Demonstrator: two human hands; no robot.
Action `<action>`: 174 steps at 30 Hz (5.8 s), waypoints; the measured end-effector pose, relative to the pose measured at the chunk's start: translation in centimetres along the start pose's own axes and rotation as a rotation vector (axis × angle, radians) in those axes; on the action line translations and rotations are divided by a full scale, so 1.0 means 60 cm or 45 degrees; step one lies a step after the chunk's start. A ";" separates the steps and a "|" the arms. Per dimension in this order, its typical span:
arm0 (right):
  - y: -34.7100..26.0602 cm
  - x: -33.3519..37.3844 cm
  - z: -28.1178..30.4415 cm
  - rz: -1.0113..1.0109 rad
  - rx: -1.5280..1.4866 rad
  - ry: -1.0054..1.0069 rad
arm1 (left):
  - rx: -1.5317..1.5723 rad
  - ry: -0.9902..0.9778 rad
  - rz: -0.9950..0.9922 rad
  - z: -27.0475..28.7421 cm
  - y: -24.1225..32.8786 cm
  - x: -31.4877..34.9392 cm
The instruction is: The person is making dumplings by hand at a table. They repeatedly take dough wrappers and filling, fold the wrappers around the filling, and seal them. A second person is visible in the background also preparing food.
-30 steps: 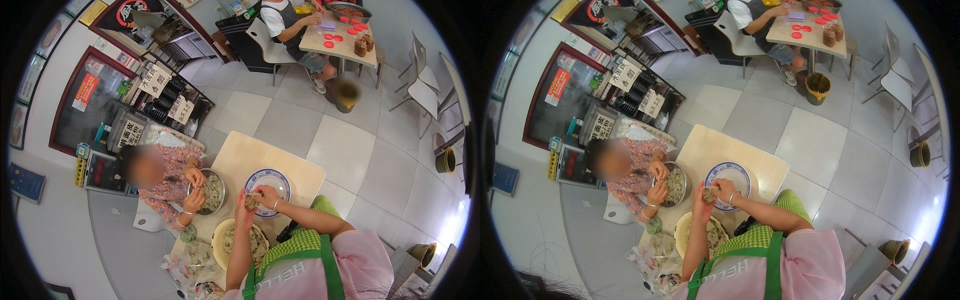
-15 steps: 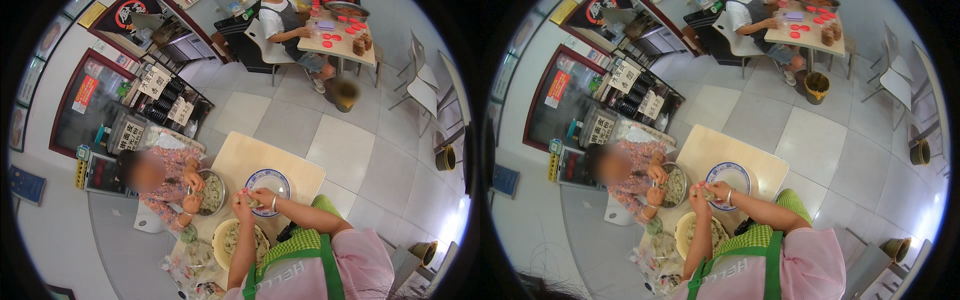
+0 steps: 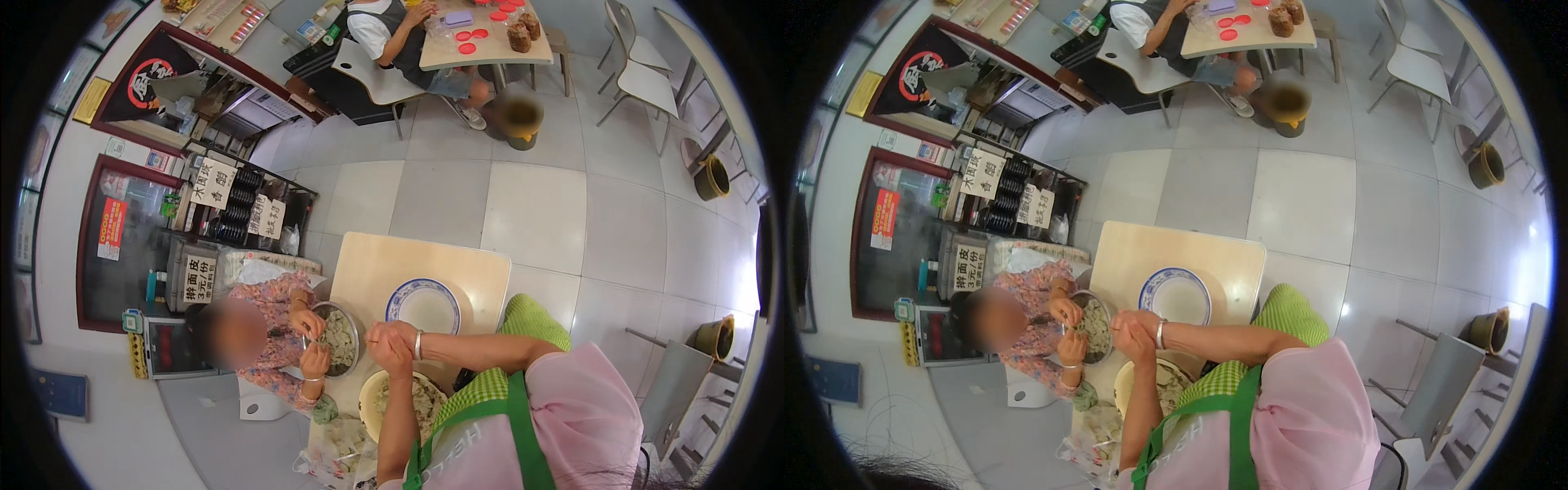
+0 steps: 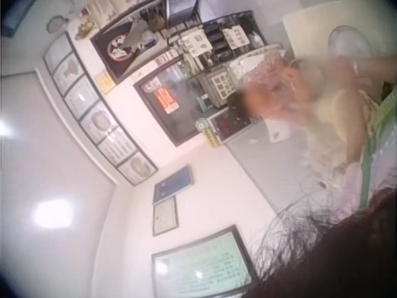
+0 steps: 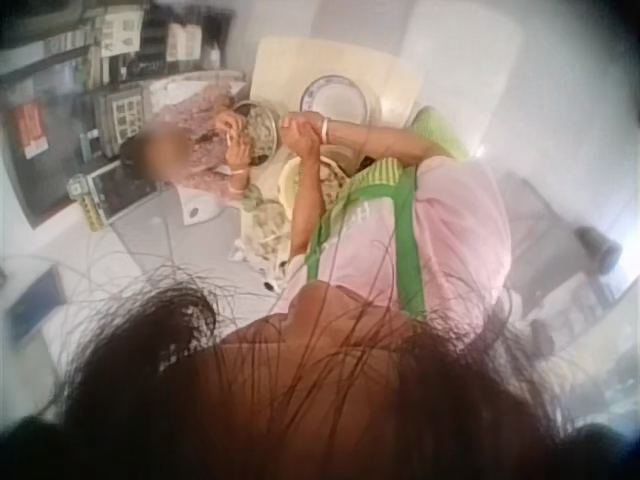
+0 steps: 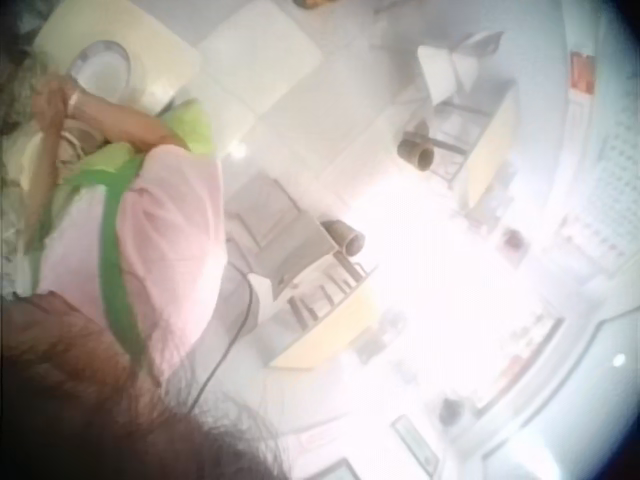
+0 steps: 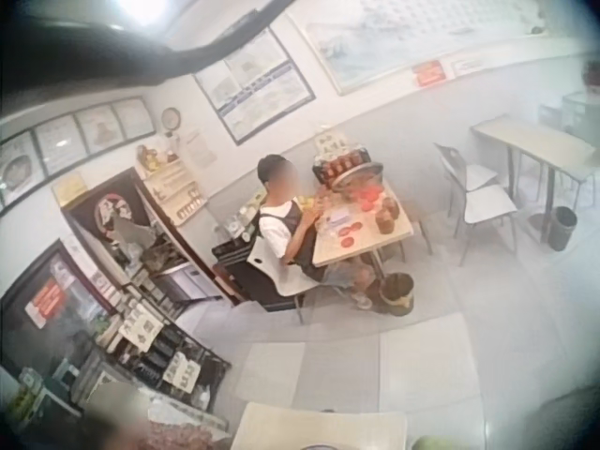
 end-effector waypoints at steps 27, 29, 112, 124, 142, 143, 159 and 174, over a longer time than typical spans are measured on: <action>0.005 0.003 0.040 -0.300 -0.354 0.651 | 0.329 0.109 0.646 -0.030 -0.082 0.008; -0.006 0.020 0.012 -0.278 -0.280 0.625 | 0.210 0.094 0.567 -0.017 -0.101 0.010; 0.095 0.071 -0.016 -0.537 1.014 -0.088 | 0.693 0.378 1.348 0.115 -0.197 0.243; 0.120 0.098 -0.136 0.406 2.268 -0.653 | 0.027 0.099 1.348 0.206 -0.239 0.429; 0.223 0.223 -0.043 -0.472 2.843 -1.045 | -0.222 0.153 1.082 0.247 -0.279 0.385; 0.214 0.218 -0.048 -0.429 2.757 -0.992 | -0.226 0.228 1.045 0.259 -0.272 0.391; 0.247 0.217 -0.112 0.214 2.118 -0.369 | 1.080 0.265 1.428 0.209 -0.223 0.477; 0.260 0.219 -0.104 -0.091 2.480 -0.301 | 0.374 0.258 1.521 0.197 -0.252 0.514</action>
Point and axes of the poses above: each hand's wrist, its own x-axis away from the middle knuckle, its own z-axis out of the back of the hand, y = z × x, the point moved 8 cm from there along -x, towards the middle knuckle, and after that the axes turned 7 degrees about z, right-handed, at the moved point
